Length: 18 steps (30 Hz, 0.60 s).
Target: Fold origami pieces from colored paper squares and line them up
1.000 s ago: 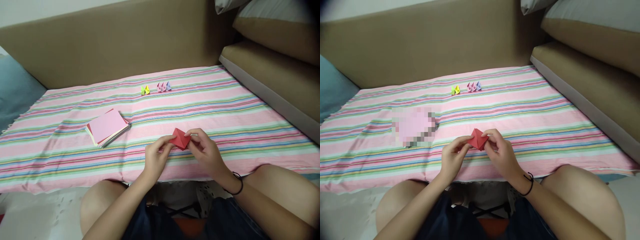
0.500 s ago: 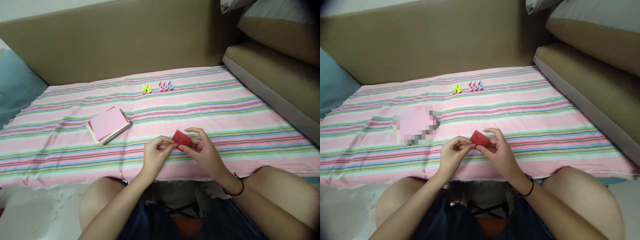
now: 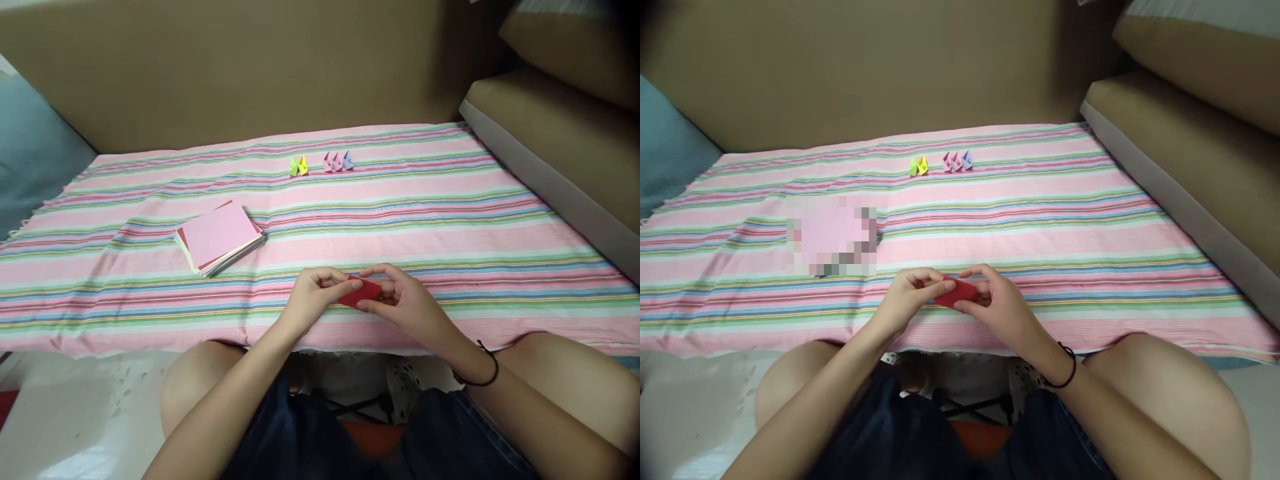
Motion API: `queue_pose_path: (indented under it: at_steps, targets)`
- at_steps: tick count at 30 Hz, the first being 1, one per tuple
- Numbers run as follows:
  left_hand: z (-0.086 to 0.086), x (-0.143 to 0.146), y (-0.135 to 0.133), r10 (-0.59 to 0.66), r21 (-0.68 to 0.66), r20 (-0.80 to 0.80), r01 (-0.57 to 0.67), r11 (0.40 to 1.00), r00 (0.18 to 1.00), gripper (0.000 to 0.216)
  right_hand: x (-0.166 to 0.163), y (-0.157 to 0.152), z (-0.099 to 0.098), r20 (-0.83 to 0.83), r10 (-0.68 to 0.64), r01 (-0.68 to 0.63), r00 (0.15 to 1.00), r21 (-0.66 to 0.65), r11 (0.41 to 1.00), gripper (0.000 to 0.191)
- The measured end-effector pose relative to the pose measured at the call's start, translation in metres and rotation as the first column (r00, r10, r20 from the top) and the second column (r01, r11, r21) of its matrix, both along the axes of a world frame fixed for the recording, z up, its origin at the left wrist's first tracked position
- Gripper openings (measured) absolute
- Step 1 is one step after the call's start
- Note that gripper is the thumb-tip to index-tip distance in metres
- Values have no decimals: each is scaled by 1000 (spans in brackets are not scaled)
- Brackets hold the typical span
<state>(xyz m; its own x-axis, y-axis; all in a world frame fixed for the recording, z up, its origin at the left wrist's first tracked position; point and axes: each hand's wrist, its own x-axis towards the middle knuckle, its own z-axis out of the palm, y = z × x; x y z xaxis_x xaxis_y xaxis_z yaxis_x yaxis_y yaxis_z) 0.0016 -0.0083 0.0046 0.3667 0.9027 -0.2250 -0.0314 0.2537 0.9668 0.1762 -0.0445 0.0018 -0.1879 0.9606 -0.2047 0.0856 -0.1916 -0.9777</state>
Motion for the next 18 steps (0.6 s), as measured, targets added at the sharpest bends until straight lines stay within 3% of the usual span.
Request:
queue_pose_path:
  at_steps: [5, 9, 12, 15, 18]
  targets:
    - [-3, -2, 2, -56, 46, -34, 57, 997, 998, 33, 3, 1, -1, -2, 99, -99, 995, -70, 993, 37]
    - [-4, 2, 2, 3, 24, 15, -4, 1000, 1000, 37, 3, 2, -8, -107, 232, -248, 967, -173, 953, 28]
    - [-4, 4, 2, 19, 4, 25, -19, 1000, 1000, 37, 2, 3, -9, -170, 223, -259, 960, -225, 939, 27]
    - [-4, 1, 6, 0, 10, 18, 0, 1000, 1000, 32, 4, 5, -6, -94, 181, -195, 979, -169, 966, 25]
    - [-4, -5, 10, -98, 20, -64, 100, 995, 993, 31, 7, 6, -3, 53, 206, -203, 977, -57, 977, 24]
